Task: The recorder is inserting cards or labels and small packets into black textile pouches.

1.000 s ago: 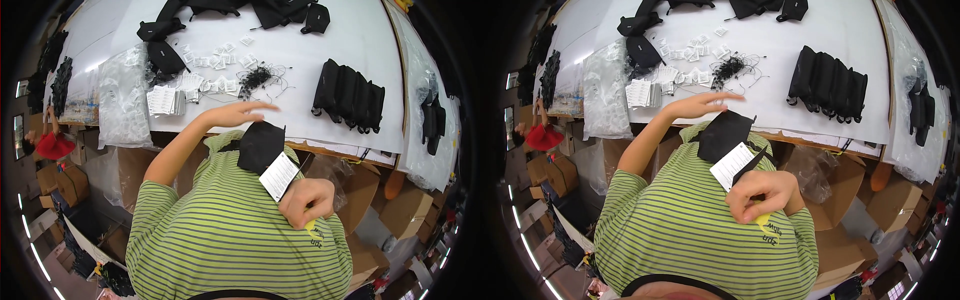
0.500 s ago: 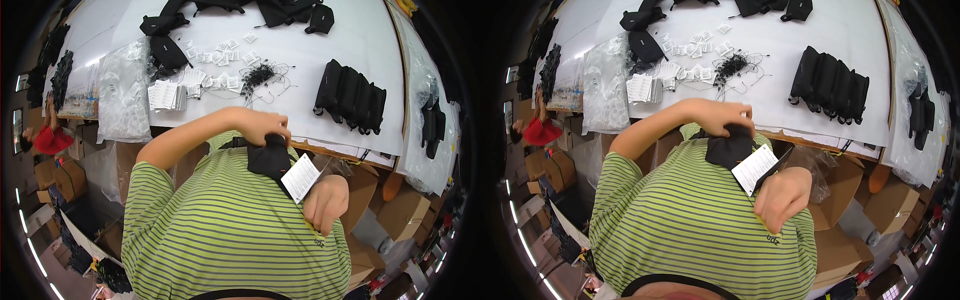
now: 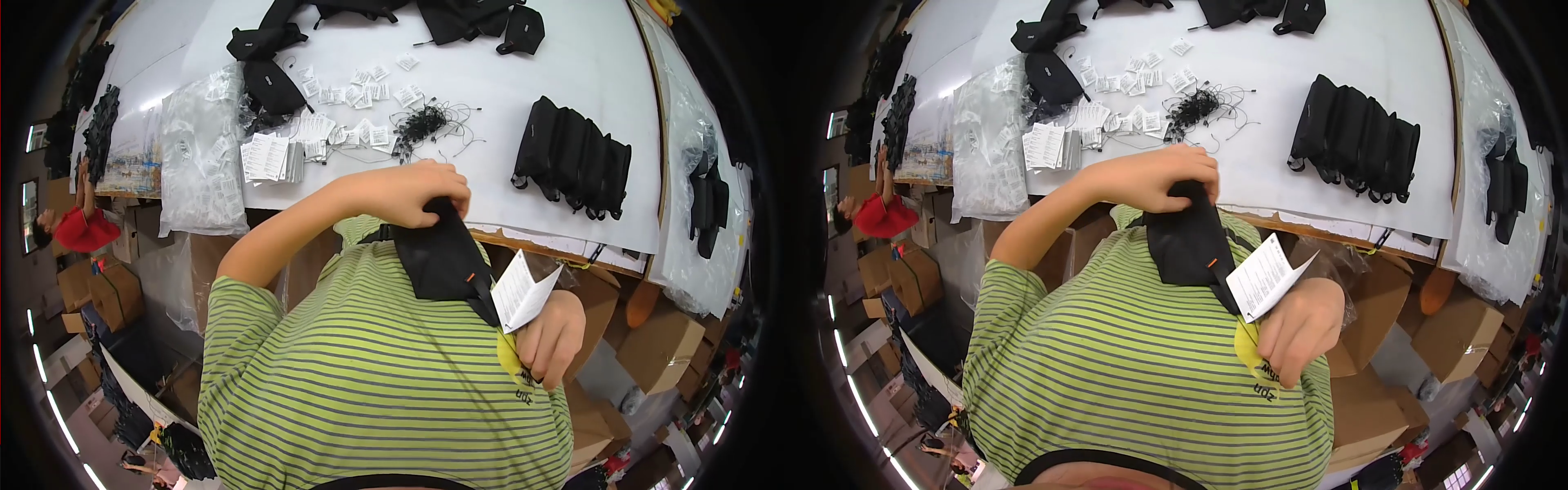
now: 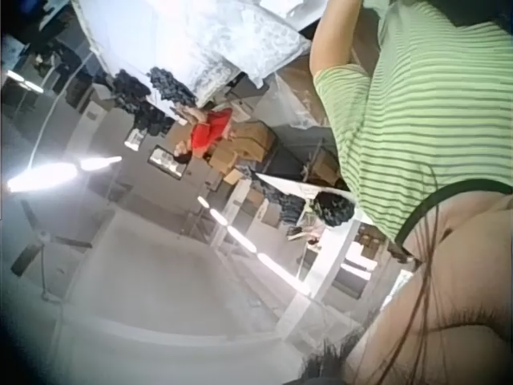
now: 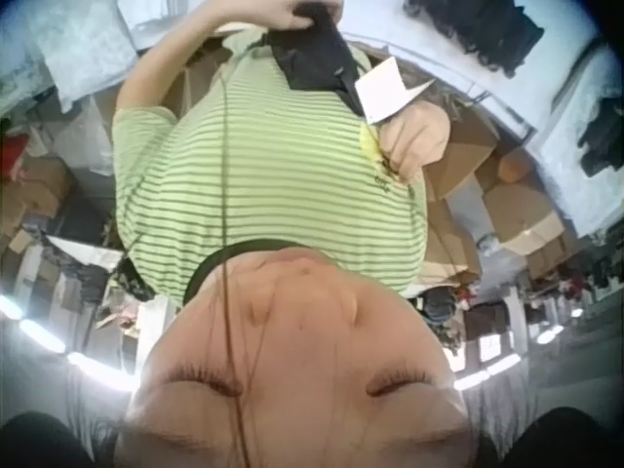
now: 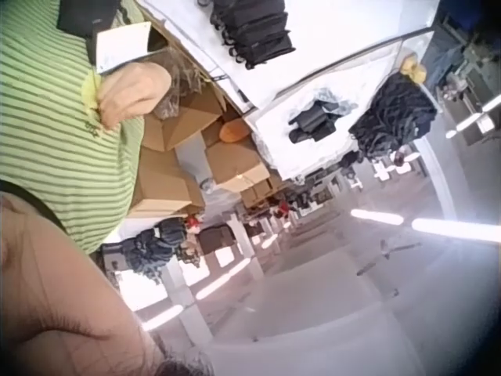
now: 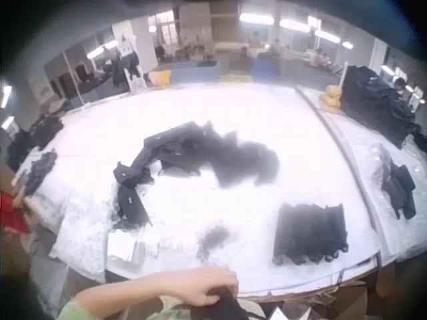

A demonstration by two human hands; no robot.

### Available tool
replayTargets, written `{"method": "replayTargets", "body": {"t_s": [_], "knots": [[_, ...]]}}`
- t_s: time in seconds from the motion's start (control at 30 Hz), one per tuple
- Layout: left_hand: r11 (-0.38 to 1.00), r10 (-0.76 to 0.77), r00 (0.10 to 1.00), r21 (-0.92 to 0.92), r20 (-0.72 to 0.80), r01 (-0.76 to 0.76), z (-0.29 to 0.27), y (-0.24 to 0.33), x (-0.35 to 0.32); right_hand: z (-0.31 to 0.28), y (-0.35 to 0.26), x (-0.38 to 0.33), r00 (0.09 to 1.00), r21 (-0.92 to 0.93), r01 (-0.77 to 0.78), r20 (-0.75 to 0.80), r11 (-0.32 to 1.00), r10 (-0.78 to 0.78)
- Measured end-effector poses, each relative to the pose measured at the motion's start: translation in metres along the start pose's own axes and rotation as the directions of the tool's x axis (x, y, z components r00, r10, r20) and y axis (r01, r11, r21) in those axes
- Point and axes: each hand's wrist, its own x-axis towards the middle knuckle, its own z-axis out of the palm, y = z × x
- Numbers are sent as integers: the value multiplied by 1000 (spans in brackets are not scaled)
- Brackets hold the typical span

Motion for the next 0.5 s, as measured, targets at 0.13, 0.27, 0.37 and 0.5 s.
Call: {"method": "replayTargets", "body": {"t_s": [0.13, 0.27, 0.37, 0.5], "knots": [[972, -140, 989, 184, -56, 148, -29, 40, -27, 4, 0, -5, 997, -5, 14, -78, 1000, -15], [978, -86, 977, 169, -194, 120, -33, 67, -63, 8, 0, -2, 989, 14, 11, -145, 1000, -9], [955, -222, 945, 140, -239, 260, -26, 74, -90, 3, -2, -3, 991, -27, -36, -129, 999, 32], [900, -388, 882, 95, -268, 425, -27, 89, -98, -2, -1, 3, 994, 15, -53, -95, 998, 54]]}}
